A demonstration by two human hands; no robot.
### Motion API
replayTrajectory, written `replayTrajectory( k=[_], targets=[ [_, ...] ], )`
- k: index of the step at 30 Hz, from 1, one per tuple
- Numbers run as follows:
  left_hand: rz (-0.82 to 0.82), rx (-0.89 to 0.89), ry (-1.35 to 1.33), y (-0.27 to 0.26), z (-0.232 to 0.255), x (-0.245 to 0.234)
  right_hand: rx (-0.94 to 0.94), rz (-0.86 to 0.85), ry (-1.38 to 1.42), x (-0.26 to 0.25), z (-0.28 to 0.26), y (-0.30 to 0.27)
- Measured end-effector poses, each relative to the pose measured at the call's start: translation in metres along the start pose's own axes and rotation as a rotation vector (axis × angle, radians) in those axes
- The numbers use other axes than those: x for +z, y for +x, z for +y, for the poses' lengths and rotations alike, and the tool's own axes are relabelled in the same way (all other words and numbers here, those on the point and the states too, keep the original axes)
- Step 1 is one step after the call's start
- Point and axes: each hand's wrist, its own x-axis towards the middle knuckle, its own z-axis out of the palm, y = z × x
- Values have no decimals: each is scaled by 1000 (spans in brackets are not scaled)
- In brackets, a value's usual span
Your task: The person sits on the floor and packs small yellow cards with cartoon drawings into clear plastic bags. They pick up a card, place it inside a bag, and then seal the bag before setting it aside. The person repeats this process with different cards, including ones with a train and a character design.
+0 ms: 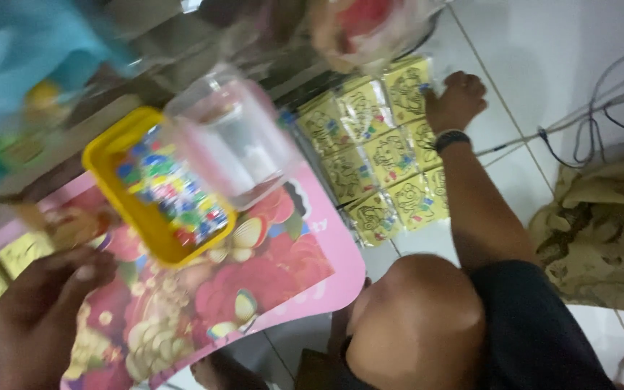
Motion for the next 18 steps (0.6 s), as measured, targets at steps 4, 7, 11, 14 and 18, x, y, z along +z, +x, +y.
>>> replayTrajectory(
  k=[4,7,11,14,18],
  targets=[
    [-56,10,-26,-8,10,-21,-162,-156,-100,-41,-15,-3],
    [-97,86,90,-6,-4,-43,-246,-585,-47,-148,-96,-47],
    [-81,428,479,6,-43,-78,-540,-861,-298,-241,-179,-97],
    [-31,610,432,2,-48,-104,-675,-764,-305,-313,-264,-153],
    [41,561,386,-2,-73,-127,-1021,-573,-188,-295,-319,-185]
  ],
)
